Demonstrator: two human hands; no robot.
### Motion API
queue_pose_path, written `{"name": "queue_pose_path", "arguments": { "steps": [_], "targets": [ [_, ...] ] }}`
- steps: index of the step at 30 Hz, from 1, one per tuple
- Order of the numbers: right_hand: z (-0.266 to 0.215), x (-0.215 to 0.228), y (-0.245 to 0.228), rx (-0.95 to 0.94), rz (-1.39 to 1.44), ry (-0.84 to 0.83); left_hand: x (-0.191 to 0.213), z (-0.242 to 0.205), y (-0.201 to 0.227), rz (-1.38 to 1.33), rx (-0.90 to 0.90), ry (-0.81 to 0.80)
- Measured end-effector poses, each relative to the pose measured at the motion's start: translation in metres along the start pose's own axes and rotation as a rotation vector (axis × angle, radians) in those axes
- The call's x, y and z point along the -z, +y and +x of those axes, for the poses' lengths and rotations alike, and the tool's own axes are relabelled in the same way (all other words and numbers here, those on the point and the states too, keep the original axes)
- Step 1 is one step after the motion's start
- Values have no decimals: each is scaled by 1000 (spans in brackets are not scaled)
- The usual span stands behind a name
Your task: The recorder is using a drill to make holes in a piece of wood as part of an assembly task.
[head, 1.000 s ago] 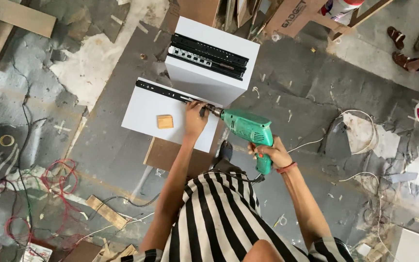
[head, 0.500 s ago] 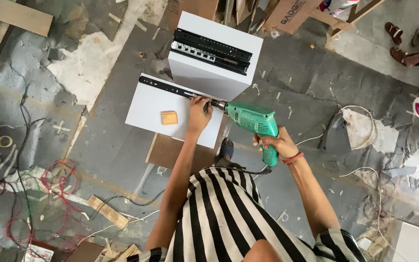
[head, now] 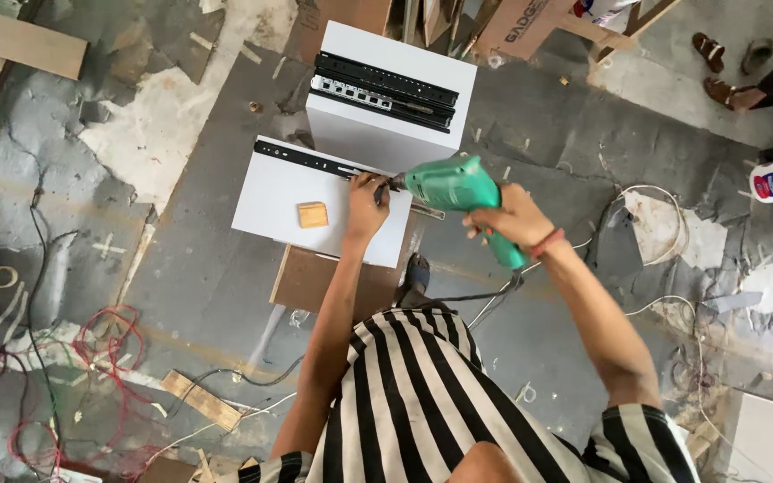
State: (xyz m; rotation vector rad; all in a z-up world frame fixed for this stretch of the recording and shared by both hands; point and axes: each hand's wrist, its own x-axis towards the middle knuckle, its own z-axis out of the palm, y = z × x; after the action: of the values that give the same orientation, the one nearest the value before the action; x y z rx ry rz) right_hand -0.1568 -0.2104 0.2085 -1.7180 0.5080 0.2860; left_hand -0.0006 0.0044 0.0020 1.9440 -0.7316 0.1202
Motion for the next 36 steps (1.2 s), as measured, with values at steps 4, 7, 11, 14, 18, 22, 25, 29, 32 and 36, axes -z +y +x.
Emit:
{"name": "queue_pose_path", "arguments": {
  "steps": [4,7,11,14,18,22,25,29,32,36],
  "targets": [
    [20,-1,-40,38,-253,-86,-5,-1,-10,7,-50,28],
    [37,-5,-68,30,-481,-146,-8,-3,-14,-20,-42,31],
    [57,-11,-98,116,-784,-271,-12,-2,-21,-39,-49,42],
    [79,-3,-91,304,-942,-277,-17,-4,-30,-18,-80,55],
    [83,-2,-99,394,-1069,-291,-8,-3,-16,-45,-48,47],
    [80,-6,-114,207,-1036,-287,-7,-1,-15,-63,-43,34],
    [69,-14,-126,116,-983,-269,-6,-2,-16,-38,-46,16],
    [65,-17,-121,71,-947,-238,-6,-2,-18,-40,-36,14],
    [68,-13,-112,115,-947,-244,12,1,-4,-88,-2,-45],
    [66,-12,-110,142,-982,-215,34,16,13,117,-32,-103]
  ]
}}
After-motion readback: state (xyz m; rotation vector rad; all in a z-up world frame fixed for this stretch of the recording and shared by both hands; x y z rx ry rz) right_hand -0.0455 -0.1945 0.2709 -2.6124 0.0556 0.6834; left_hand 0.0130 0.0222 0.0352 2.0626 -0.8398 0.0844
